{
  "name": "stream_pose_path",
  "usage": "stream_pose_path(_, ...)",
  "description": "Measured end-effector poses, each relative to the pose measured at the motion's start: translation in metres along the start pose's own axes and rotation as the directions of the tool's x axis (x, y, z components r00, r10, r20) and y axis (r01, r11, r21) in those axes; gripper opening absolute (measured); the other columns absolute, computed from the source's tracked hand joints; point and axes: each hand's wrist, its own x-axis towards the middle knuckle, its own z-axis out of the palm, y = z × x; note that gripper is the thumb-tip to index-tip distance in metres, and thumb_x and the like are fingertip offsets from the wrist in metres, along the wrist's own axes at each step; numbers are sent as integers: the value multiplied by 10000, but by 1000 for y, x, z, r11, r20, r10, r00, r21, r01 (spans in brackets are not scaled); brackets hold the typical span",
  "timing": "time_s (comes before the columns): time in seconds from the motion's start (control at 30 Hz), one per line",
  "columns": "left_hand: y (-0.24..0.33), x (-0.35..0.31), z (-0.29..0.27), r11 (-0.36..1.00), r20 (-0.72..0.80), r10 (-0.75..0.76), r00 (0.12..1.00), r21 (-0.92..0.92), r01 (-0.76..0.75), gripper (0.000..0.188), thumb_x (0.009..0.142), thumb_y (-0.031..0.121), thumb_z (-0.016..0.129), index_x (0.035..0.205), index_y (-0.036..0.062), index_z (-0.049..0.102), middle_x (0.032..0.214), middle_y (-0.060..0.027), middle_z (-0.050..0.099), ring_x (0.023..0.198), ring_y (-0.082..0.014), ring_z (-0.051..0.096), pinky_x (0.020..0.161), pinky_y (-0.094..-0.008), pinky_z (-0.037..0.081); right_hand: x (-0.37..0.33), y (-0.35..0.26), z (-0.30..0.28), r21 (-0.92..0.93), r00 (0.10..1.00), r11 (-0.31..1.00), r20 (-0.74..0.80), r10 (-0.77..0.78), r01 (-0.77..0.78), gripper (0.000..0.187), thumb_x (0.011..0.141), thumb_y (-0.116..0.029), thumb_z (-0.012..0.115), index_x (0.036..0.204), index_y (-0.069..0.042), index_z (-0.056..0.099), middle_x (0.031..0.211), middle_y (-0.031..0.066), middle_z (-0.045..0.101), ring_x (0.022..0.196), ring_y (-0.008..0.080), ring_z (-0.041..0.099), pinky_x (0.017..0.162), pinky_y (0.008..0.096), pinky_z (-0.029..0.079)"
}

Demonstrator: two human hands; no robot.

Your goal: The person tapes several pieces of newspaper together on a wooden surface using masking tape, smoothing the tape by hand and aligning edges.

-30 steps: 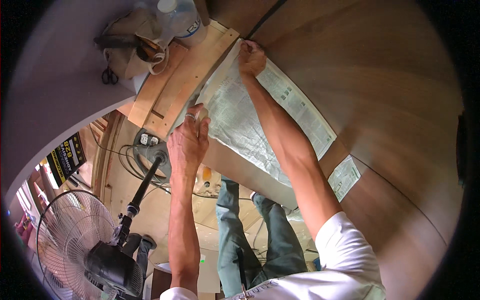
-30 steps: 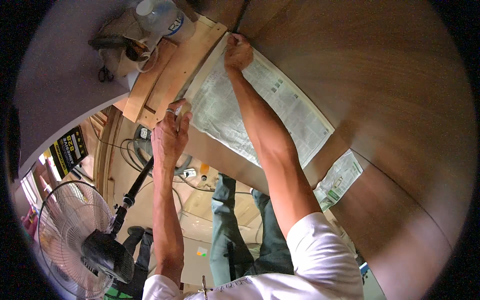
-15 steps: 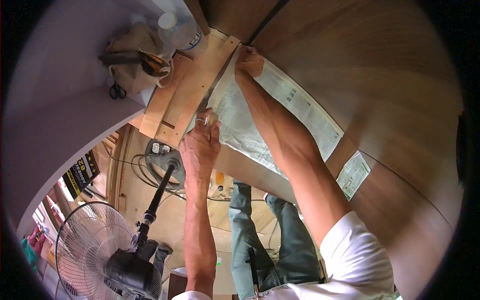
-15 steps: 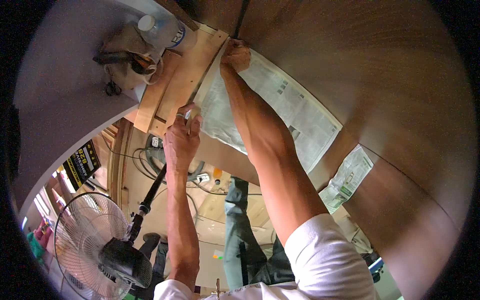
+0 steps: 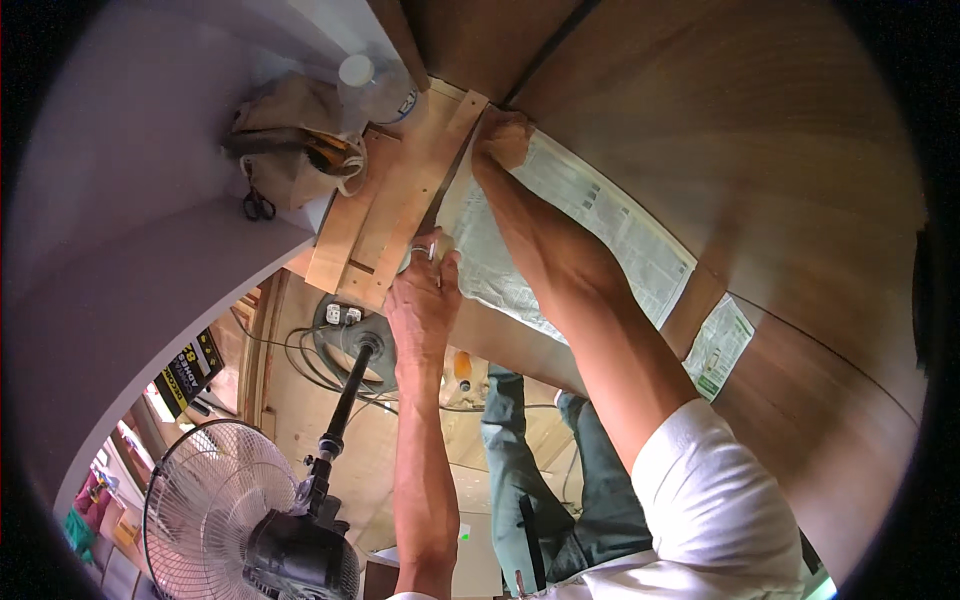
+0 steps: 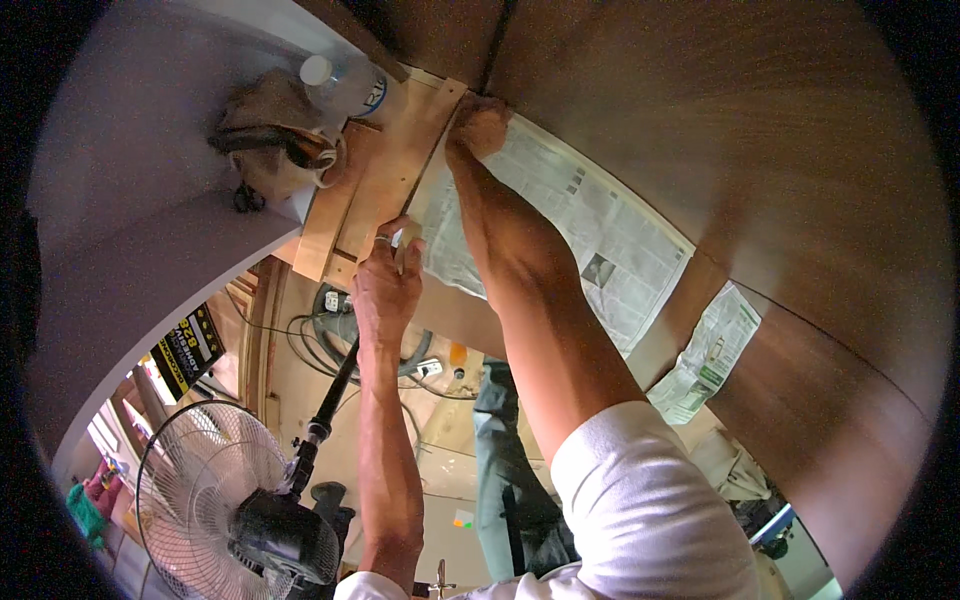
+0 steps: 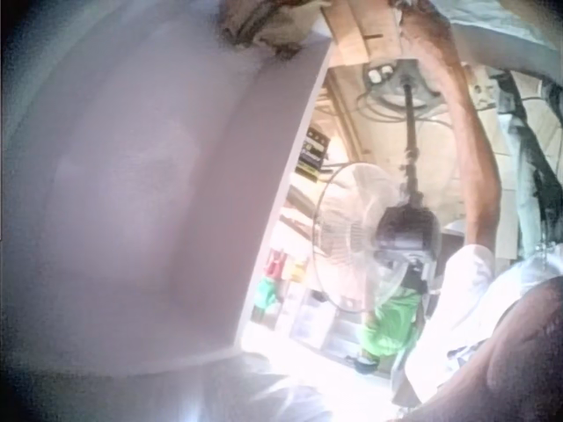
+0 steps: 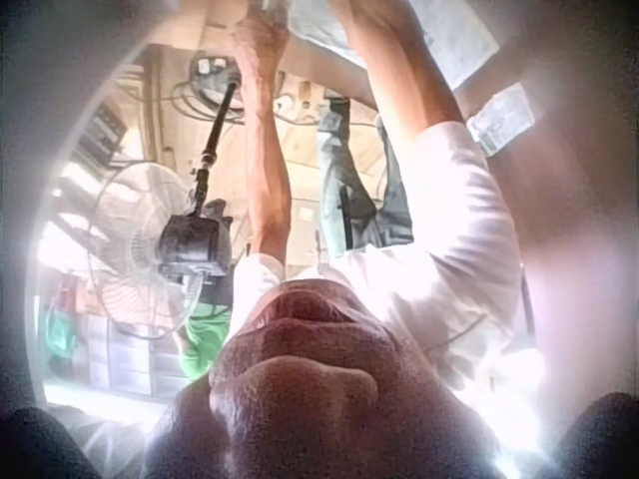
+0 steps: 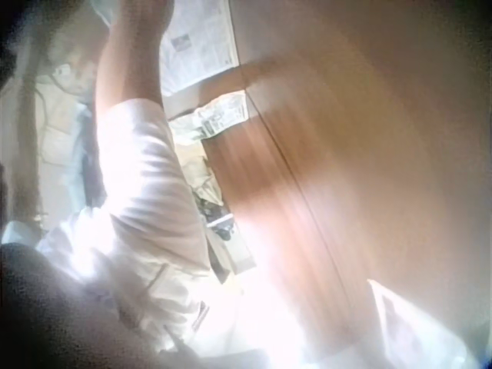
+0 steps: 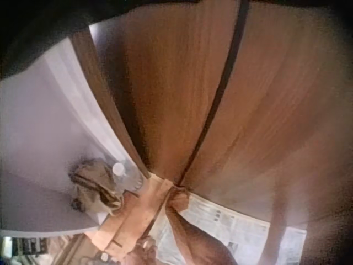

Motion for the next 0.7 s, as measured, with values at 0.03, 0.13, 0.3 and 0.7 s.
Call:
stream_pose_path(0.03, 1, 0, 0, 999, 24, -34, 999, 9, 33, 322, 931, 236, 672, 1233, 132, 630, 1098, -206, 692, 1024, -415, 656, 863, -503, 514, 0, 1, -2, 0, 1000, 1000, -9, 3, -3, 265, 913, -356, 644, 1050, -146, 733, 1072, 123, 709, 959, 346, 696, 834, 466, 557)
stream_pose_path(0.13, 0, 1, 0, 999, 34, -51, 998, 17, 51, 329, 924, 244, 678, 1230, 136, 629, 1055, -203, 705, 1002, -422, 664, 853, -504, 516, 1, -2, 0, -2, 999, 999, -23, 36, -36, 251, 926, -328, 629, 1066, -143, 724, 1077, 126, 703, 967, 349, 690, 843, 468, 553)
stream_pose_path(0.3, -2, 3, 11, 996, 35, -79, 996, 44, 78, 323, 920, 234, 679, 1225, 141, 631, 984, -196, 719, 977, -426, 673, 829, -503, 521, 9, 12, -9, 16, 999, 1000, -41, -18, 19, 231, 948, -283, 603, 1093, -138, 709, 1086, 132, 692, 980, 354, 680, 859, 470, 548)
stream_pose_path(0.7, -22, 5, 11, 993, -88, 113, 990, -8, -114, 219, 941, 216, 652, 1127, 109, 696, 1040, -206, 702, 975, -427, 667, 822, -490, 534, 29, 33, -67, -283, 573, 554, 676, -464, 783, 691, 884, 17, 498, 1520, -246, 441, 1336, 175, 532, 1211, 356, 542, 998, 488, 468)
